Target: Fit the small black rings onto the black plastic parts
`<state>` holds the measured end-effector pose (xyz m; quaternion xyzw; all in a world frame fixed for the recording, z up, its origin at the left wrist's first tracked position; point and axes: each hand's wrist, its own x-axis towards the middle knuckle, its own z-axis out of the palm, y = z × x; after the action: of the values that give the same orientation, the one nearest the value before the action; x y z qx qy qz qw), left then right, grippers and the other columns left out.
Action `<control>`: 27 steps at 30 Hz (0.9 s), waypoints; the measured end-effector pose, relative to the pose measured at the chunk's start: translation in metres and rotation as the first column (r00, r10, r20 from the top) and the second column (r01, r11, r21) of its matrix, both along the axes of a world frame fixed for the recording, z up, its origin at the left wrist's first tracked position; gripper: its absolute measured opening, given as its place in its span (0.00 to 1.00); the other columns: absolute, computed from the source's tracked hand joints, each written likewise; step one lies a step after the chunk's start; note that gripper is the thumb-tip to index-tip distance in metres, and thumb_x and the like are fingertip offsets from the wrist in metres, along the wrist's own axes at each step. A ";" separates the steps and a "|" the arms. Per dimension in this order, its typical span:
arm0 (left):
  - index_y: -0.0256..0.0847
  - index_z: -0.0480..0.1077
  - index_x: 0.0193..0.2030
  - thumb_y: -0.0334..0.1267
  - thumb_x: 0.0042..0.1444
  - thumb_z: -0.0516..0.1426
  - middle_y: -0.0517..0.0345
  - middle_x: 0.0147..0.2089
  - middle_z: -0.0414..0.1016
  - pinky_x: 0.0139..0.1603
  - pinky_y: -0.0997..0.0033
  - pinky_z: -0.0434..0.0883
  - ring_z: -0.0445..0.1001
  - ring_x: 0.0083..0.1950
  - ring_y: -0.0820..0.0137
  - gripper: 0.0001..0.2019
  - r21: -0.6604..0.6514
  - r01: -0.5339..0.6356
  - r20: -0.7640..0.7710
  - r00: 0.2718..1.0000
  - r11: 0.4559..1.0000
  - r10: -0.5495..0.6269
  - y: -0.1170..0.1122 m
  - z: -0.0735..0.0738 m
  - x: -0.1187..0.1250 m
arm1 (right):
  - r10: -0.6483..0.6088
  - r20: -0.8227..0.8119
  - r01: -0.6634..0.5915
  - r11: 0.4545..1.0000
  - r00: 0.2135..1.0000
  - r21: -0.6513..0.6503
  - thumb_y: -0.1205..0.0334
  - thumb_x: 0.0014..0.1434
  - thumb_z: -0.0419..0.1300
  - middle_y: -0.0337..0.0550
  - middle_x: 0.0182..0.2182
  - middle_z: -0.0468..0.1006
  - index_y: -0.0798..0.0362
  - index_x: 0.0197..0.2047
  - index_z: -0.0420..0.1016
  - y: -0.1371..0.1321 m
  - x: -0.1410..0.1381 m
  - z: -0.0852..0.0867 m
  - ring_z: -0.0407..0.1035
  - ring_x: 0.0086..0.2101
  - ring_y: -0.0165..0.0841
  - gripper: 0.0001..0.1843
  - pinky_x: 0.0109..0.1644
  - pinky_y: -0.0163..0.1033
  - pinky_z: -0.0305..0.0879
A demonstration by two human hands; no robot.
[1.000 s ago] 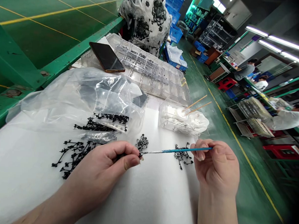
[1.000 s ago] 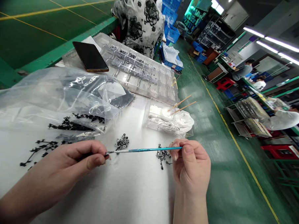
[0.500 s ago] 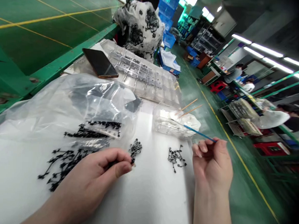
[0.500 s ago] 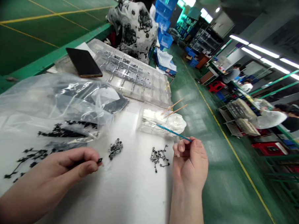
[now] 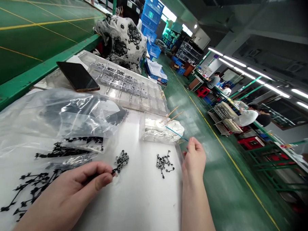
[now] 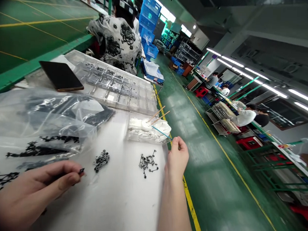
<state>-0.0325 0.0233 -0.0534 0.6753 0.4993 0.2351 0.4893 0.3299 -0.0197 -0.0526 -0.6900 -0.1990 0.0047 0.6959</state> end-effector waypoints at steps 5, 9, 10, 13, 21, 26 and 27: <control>0.48 0.80 0.35 0.60 0.64 0.63 0.61 0.31 0.82 0.31 0.73 0.66 0.77 0.34 0.64 0.19 -0.135 -0.037 0.125 0.991 0.990 0.054 0.001 0.025 0.003 | 0.117 0.340 -0.115 0.993 0.933 -0.028 0.54 0.66 0.71 0.43 0.43 0.79 0.50 0.53 0.80 -0.013 -0.052 0.018 0.72 0.41 0.33 0.15 0.45 0.37 0.70; 0.47 0.81 0.34 0.58 0.61 0.66 0.60 0.31 0.82 0.31 0.73 0.65 0.76 0.35 0.64 0.17 -0.168 -0.065 0.202 0.974 0.984 0.099 0.003 0.029 0.004 | 0.841 0.430 -0.652 0.532 0.329 -0.540 0.65 0.69 0.65 0.44 0.38 0.81 0.48 0.46 0.82 -0.011 -0.109 0.019 0.74 0.37 0.35 0.04 0.39 0.39 0.71; 0.48 0.81 0.34 0.57 0.62 0.66 0.61 0.31 0.81 0.32 0.73 0.66 0.75 0.35 0.64 0.16 -0.170 -0.061 0.216 0.972 0.984 0.097 0.003 0.029 0.004 | 0.893 0.396 -0.656 0.430 0.212 -0.620 0.66 0.69 0.64 0.45 0.39 0.81 0.48 0.46 0.82 -0.009 -0.119 0.017 0.75 0.37 0.35 0.06 0.39 0.40 0.72; 0.49 0.81 0.34 0.56 0.63 0.65 0.63 0.31 0.80 0.34 0.72 0.65 0.73 0.34 0.66 0.15 -0.181 -0.040 0.242 0.967 0.983 0.083 0.002 0.028 0.005 | 0.919 0.384 -0.579 0.359 0.084 -0.732 0.67 0.70 0.62 0.47 0.40 0.81 0.50 0.51 0.83 -0.002 -0.132 0.006 0.76 0.38 0.37 0.10 0.41 0.41 0.73; 0.50 0.81 0.34 0.55 0.64 0.65 0.63 0.31 0.80 0.36 0.70 0.64 0.72 0.35 0.64 0.14 -0.163 -0.007 0.248 0.968 0.987 0.048 0.000 0.028 0.006 | 0.879 0.476 -0.461 0.426 0.008 -0.779 0.69 0.71 0.61 0.44 0.38 0.78 0.47 0.45 0.84 0.006 -0.133 -0.009 0.71 0.36 0.35 0.10 0.38 0.39 0.68; 0.50 0.81 0.34 0.54 0.65 0.63 0.63 0.32 0.81 0.35 0.70 0.65 0.74 0.35 0.64 0.14 -0.148 0.023 0.244 0.970 0.989 0.014 0.000 0.028 0.007 | 0.891 0.454 -0.523 0.399 0.025 -0.753 0.70 0.71 0.60 0.46 0.39 0.81 0.51 0.45 0.82 0.004 -0.131 -0.006 0.76 0.37 0.35 0.09 0.40 0.39 0.73; 0.50 0.81 0.34 0.54 0.65 0.63 0.63 0.32 0.81 0.35 0.70 0.65 0.74 0.34 0.64 0.14 -0.140 0.027 0.243 0.970 0.990 0.008 0.000 0.029 0.007 | 0.889 0.456 -0.556 0.400 0.044 -0.728 0.70 0.71 0.60 0.47 0.40 0.82 0.51 0.46 0.82 0.003 -0.130 -0.005 0.77 0.38 0.36 0.09 0.41 0.40 0.75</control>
<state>-0.0252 0.0229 -0.0249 0.6072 0.4478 0.2775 0.5948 0.2004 -0.0163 -0.0573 -0.5079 -0.8146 0.0819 0.2679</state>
